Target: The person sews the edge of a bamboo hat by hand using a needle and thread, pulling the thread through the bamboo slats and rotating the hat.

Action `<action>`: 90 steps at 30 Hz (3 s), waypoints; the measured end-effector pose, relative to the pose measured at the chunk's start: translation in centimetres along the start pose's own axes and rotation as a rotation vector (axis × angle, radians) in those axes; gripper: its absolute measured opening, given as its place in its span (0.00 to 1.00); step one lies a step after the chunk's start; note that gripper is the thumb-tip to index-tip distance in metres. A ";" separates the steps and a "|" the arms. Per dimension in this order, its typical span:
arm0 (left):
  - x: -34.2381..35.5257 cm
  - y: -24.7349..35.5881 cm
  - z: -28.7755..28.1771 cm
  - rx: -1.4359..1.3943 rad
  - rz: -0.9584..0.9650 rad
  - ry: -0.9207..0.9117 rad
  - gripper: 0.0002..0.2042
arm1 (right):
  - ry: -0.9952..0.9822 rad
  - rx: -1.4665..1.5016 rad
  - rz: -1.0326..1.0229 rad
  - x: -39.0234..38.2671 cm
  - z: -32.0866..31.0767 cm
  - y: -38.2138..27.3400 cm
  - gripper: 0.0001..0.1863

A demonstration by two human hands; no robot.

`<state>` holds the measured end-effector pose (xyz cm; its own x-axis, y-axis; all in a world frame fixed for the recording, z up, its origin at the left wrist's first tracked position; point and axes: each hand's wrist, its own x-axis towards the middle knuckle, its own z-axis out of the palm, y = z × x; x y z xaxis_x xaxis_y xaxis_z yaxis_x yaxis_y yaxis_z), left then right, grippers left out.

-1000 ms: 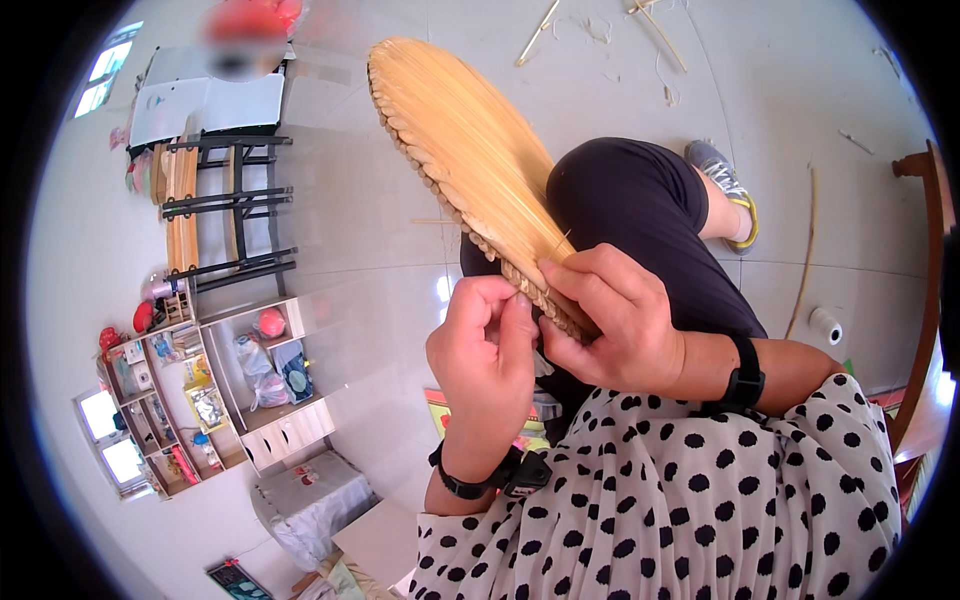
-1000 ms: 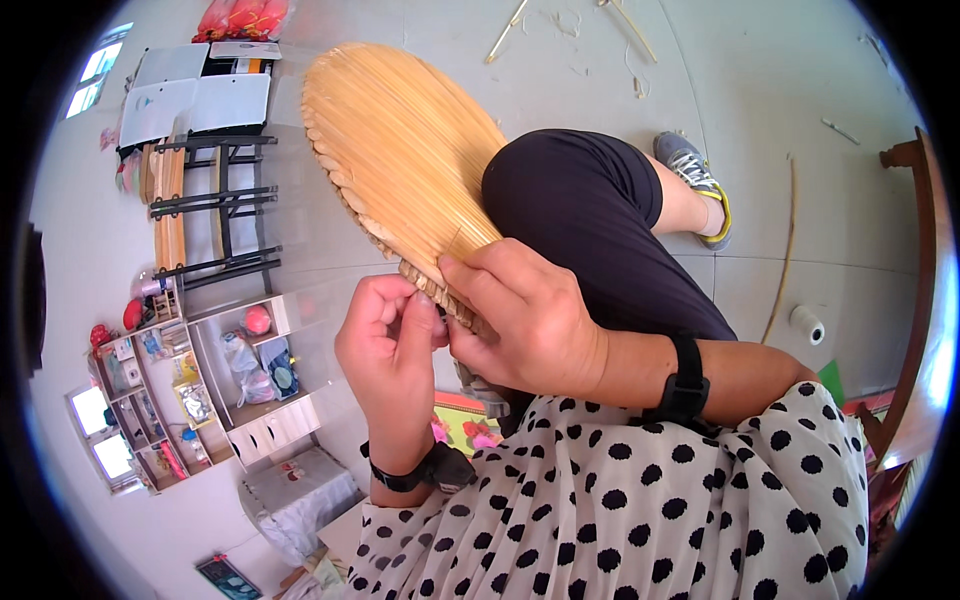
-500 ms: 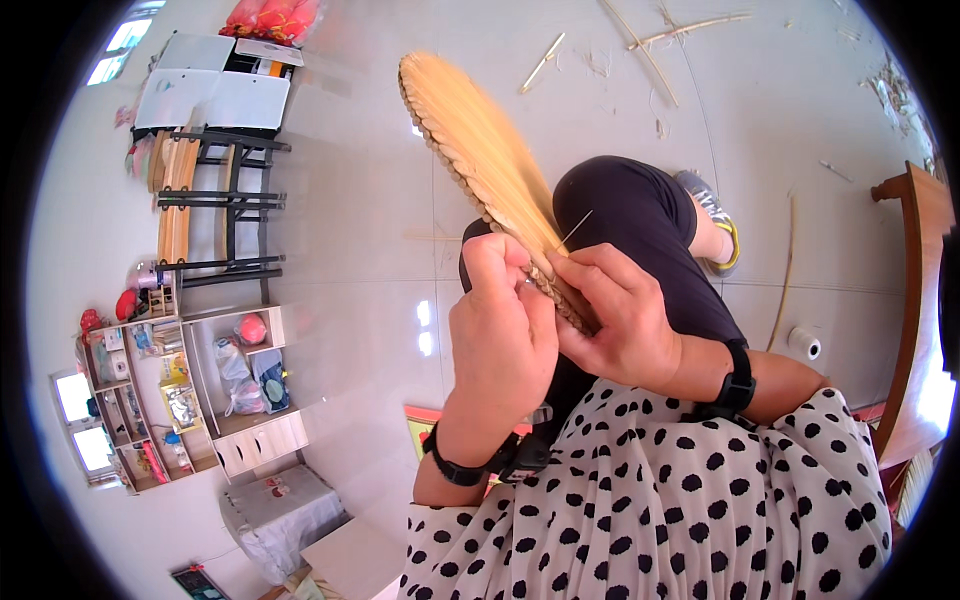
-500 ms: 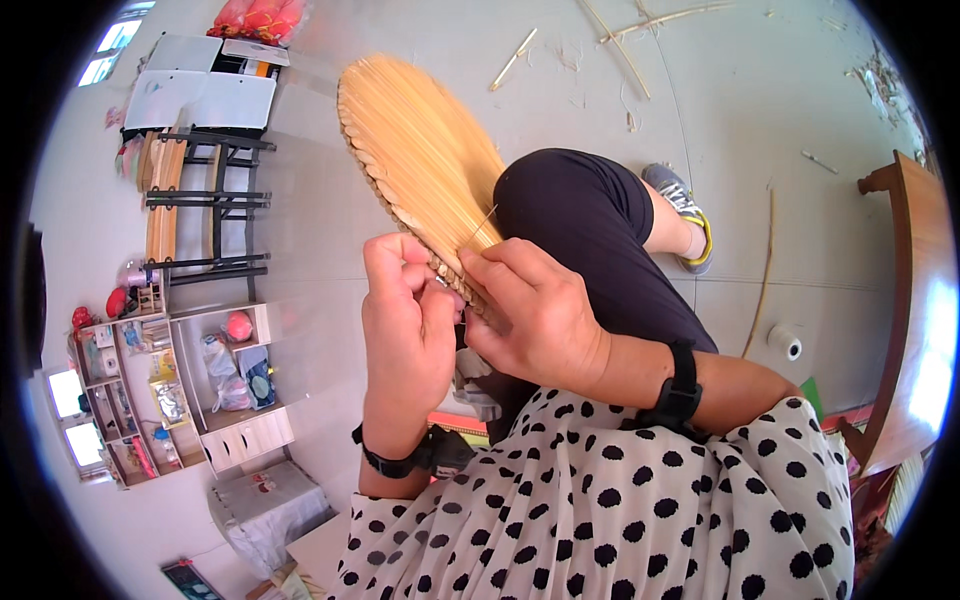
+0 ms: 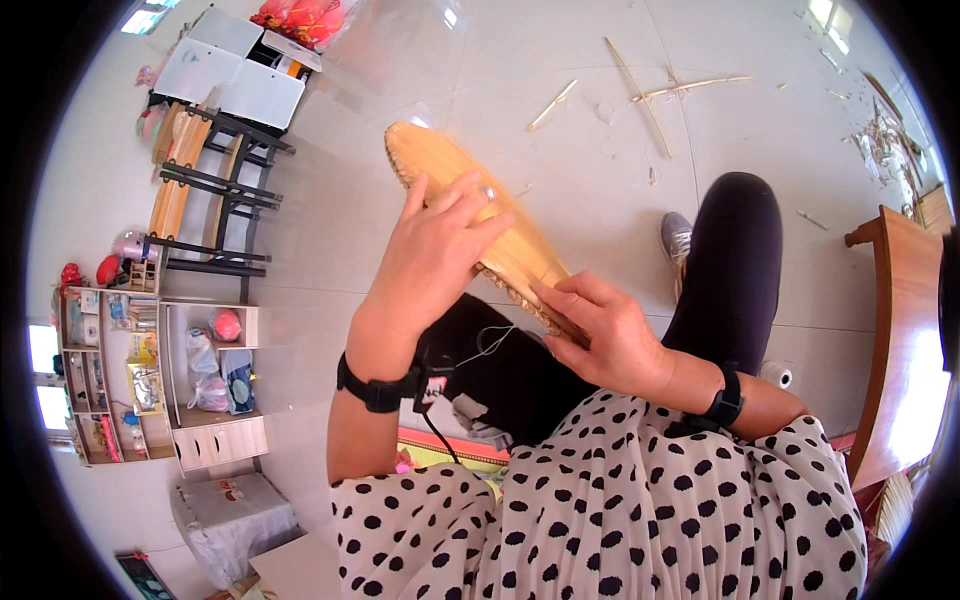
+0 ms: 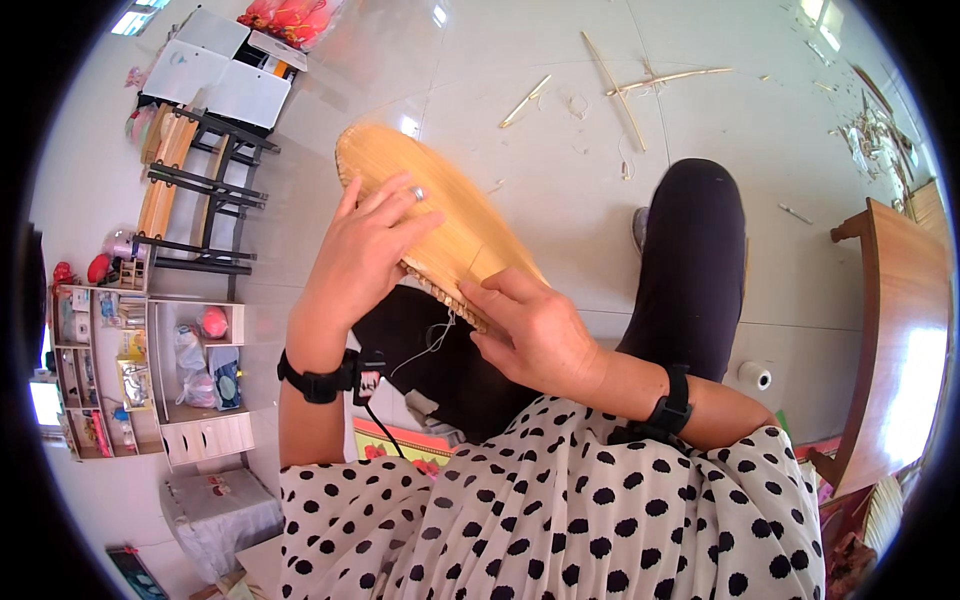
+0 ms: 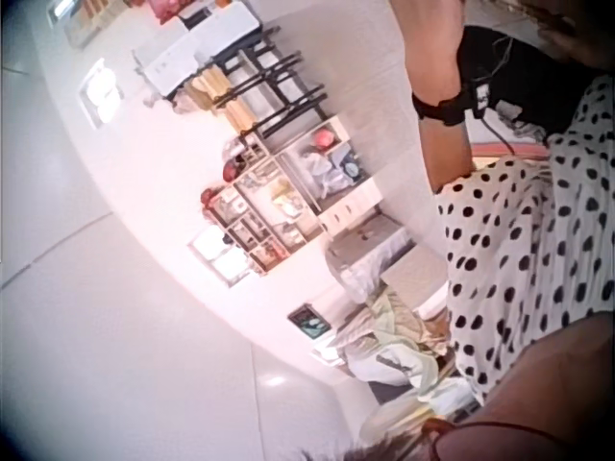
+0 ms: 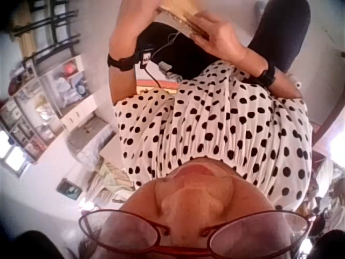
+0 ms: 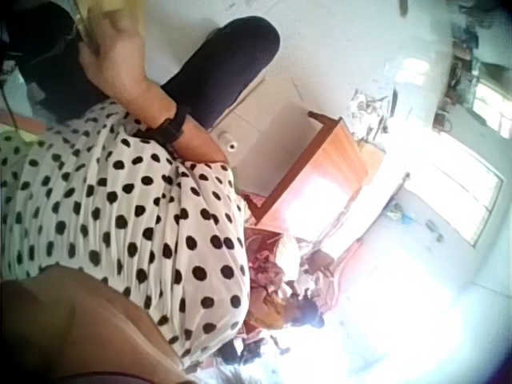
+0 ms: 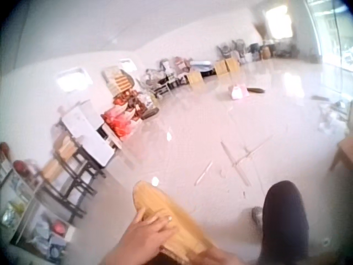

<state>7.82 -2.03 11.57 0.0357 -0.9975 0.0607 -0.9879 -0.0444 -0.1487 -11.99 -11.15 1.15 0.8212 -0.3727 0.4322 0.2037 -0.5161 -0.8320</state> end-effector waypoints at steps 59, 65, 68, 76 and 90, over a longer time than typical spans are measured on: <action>0.3 4.8 6.0 -1.400 -0.159 -0.023 0.10 | 0.282 -0.497 -0.137 1.4 -2.6 -0.1 0.13; -0.7 5.9 5.7 -1.317 -0.136 0.145 0.11 | 0.269 -0.548 -0.168 1.2 -2.3 -0.8 0.14; -2.7 6.1 6.5 -1.152 -0.038 0.162 0.12 | 0.300 -0.585 -0.128 1.7 -2.8 -0.5 0.12; -7.1 4.1 6.1 -0.866 -0.310 0.485 0.02 | 0.421 -0.454 0.122 2.3 -5.4 1.4 0.10; -1.9 6.9 4.7 -2.161 0.065 0.734 0.07 | 0.405 -0.411 0.185 2.3 -3.7 0.2 0.12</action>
<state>1.68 -0.67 5.83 0.4619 -0.7884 0.4063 0.3519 0.5834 0.7320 -12.06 -14.92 3.27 0.5390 -0.7066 0.4585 -0.2121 -0.6406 -0.7380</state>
